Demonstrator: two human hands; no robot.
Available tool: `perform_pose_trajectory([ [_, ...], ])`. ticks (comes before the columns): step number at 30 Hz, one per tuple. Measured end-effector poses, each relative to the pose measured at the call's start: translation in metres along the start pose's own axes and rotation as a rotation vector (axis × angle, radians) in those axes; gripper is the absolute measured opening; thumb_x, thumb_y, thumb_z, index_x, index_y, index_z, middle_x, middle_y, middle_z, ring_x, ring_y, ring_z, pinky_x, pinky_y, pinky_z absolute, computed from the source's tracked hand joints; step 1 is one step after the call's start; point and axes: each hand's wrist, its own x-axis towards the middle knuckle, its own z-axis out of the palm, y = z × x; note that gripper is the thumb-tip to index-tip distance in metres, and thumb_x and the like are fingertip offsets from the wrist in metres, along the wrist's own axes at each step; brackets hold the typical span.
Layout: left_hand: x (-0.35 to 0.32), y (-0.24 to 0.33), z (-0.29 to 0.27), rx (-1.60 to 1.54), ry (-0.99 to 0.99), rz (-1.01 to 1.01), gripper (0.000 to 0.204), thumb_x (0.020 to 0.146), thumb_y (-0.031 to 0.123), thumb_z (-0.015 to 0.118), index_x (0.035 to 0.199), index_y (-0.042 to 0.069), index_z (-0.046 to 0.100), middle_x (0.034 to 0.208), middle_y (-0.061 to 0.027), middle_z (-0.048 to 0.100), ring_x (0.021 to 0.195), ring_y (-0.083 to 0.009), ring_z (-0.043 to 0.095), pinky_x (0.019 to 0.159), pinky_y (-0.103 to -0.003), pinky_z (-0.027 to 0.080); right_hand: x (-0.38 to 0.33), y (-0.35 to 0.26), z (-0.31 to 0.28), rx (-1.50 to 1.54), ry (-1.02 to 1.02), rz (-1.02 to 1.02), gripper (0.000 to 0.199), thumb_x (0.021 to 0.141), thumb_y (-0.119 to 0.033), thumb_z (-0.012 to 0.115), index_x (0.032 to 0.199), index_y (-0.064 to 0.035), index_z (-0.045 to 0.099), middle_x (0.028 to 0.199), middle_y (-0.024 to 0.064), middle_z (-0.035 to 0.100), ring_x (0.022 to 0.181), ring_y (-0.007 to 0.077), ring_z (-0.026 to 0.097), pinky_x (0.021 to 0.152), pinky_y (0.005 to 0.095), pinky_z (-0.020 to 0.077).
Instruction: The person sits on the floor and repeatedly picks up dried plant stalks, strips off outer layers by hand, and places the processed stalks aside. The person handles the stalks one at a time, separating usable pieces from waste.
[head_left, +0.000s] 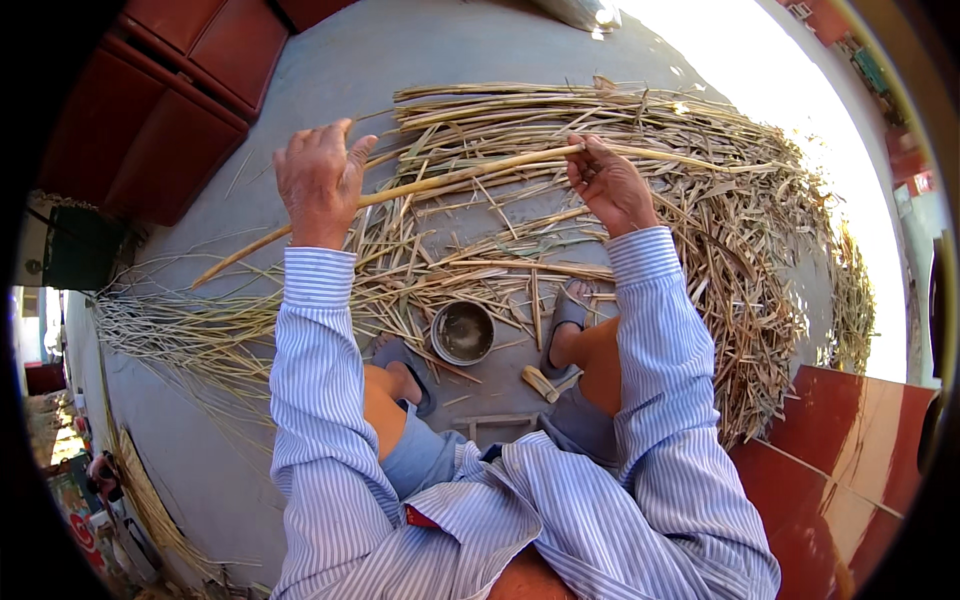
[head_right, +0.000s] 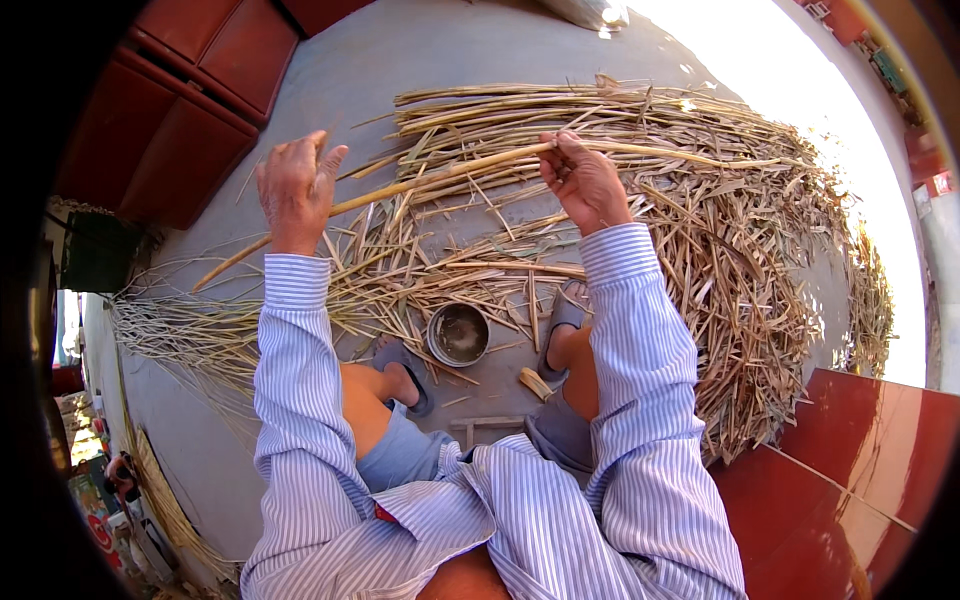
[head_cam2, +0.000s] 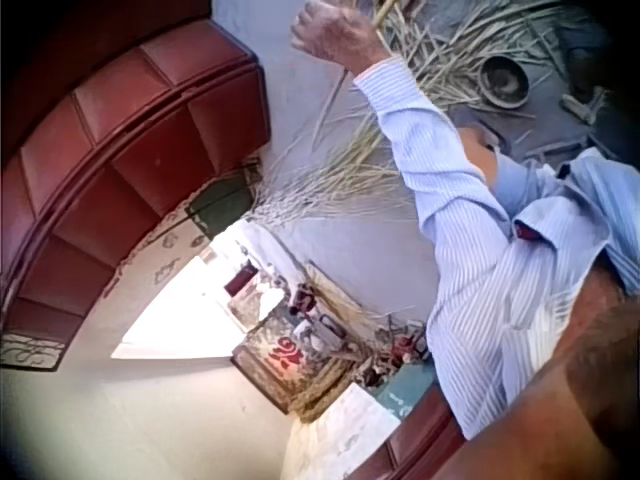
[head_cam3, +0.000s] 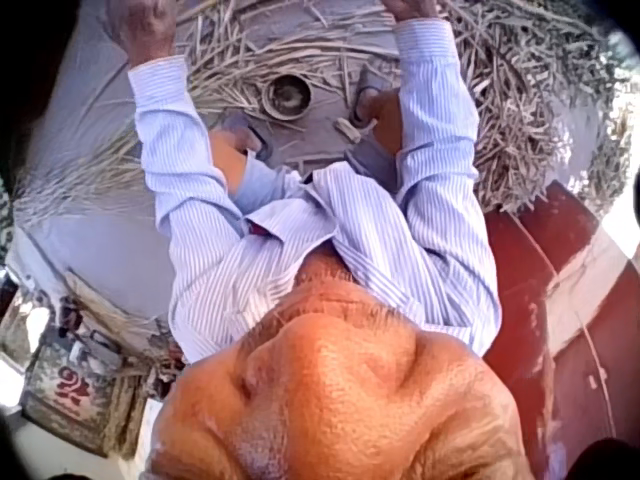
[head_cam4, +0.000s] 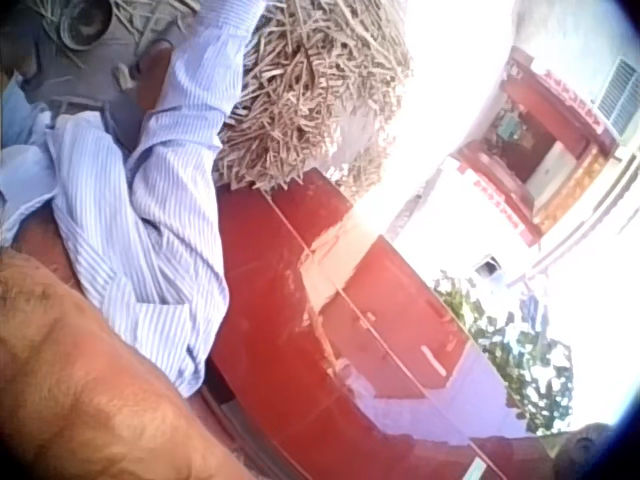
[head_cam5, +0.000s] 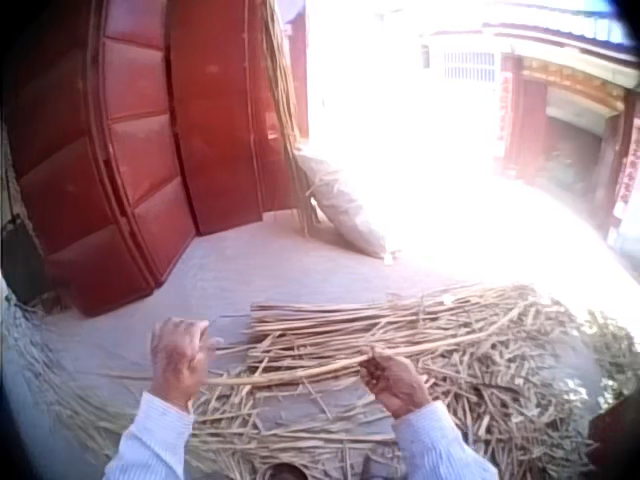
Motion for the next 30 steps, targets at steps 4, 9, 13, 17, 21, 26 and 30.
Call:
perform_pose_trajectory([
  [4, 0.006, 0.004, -0.018, -0.09, -0.494, -0.135, 0.037, 0.089, 0.042, 0.065, 0.079, 0.008, 0.071, 0.068, -0.0047, 0.065, 0.075, -0.0241, 0.059, 0.073, -0.039, 0.038, -0.002, 0.0, 0.009, 0.022, 0.061, -0.07, 0.018, 0.096, -0.018, 0.062, 0.106, -0.004, 0.063, 0.103, 0.0084, 0.07, 0.083, 0.0145, 0.063, 0.073, 0.0262, 0.0563],
  [9, -0.013, -0.037, -0.025, -0.751, -0.654, -0.535, 0.033, 0.084, 0.033, 0.075, 0.093, 0.002, 0.073, 0.08, -0.0109, 0.071, 0.078, -0.0161, 0.066, 0.068, -0.031, 0.051, 0.011, -0.014, -0.012, 0.006, 0.113, -0.115, 0.02, 0.097, -0.019, 0.061, 0.107, -0.0023, 0.062, 0.103, 0.0094, 0.07, 0.079, 0.0135, 0.063, 0.07, 0.0252, 0.0573],
  [13, -0.015, -0.026, -0.028, -0.759, -0.699, -0.424, 0.022, 0.083, 0.015, 0.076, 0.097, -0.001, 0.071, 0.08, -0.0068, 0.07, 0.069, -0.0115, 0.06, 0.063, -0.027, 0.047, 0.015, -0.014, -0.012, -0.007, 0.114, -0.124, 0.019, 0.097, -0.019, 0.061, 0.107, -0.0028, 0.061, 0.104, 0.0093, 0.07, 0.079, 0.0129, 0.063, 0.07, 0.0249, 0.0571],
  [17, -0.02, -0.022, -0.021, -0.729, -0.757, -0.335, 0.026, 0.079, 0.021, 0.076, 0.097, 0.003, 0.071, 0.071, -0.0138, 0.063, 0.063, -0.0199, 0.061, 0.055, -0.037, 0.042, 0.017, -0.014, -0.011, -0.012, 0.116, -0.128, 0.018, 0.097, -0.019, 0.061, 0.106, -0.0029, 0.062, 0.103, 0.0087, 0.07, 0.078, 0.012, 0.063, 0.069, 0.0246, 0.0569],
  [21, -0.021, -0.024, -0.014, -0.341, -0.563, -0.096, 0.019, 0.081, 0.024, 0.073, 0.08, 0.007, 0.066, 0.066, -0.0127, 0.062, 0.064, -0.029, 0.06, 0.059, -0.041, 0.04, 0.014, -0.012, -0.005, 0.013, 0.135, -0.208, 0.018, 0.097, -0.019, 0.06, 0.103, -0.0021, 0.063, 0.098, 0.0075, 0.07, 0.076, 0.011, 0.062, 0.068, 0.0232, 0.0563],
  [26, -0.036, -0.056, 0.005, 0.002, -0.44, -0.061, 0.025, 0.082, 0.028, 0.072, 0.071, 0.01, 0.059, 0.063, -0.0109, 0.061, 0.067, -0.0312, 0.06, 0.065, -0.042, 0.036, 0.019, -0.025, -0.025, 0.006, 0.122, -0.23, 0.022, 0.097, -0.022, 0.061, 0.101, -0.0009, 0.066, 0.089, 0.0047, 0.069, 0.075, 0.0096, 0.063, 0.064, 0.0212, 0.0559],
  [30, -0.013, 0.012, 0.009, -0.245, -0.336, 0.051, 0.024, 0.082, 0.033, 0.072, 0.08, 0.009, 0.065, 0.075, -0.0078, 0.064, 0.069, -0.0292, 0.06, 0.065, -0.04, 0.038, 0.003, 0.004, 0.018, -0.078, 0.051, -0.082, 0.023, 0.096, -0.023, 0.062, 0.101, -0.0007, 0.064, 0.091, 0.0074, 0.071, 0.08, 0.0139, 0.068, 0.065, 0.0237, 0.0572],
])
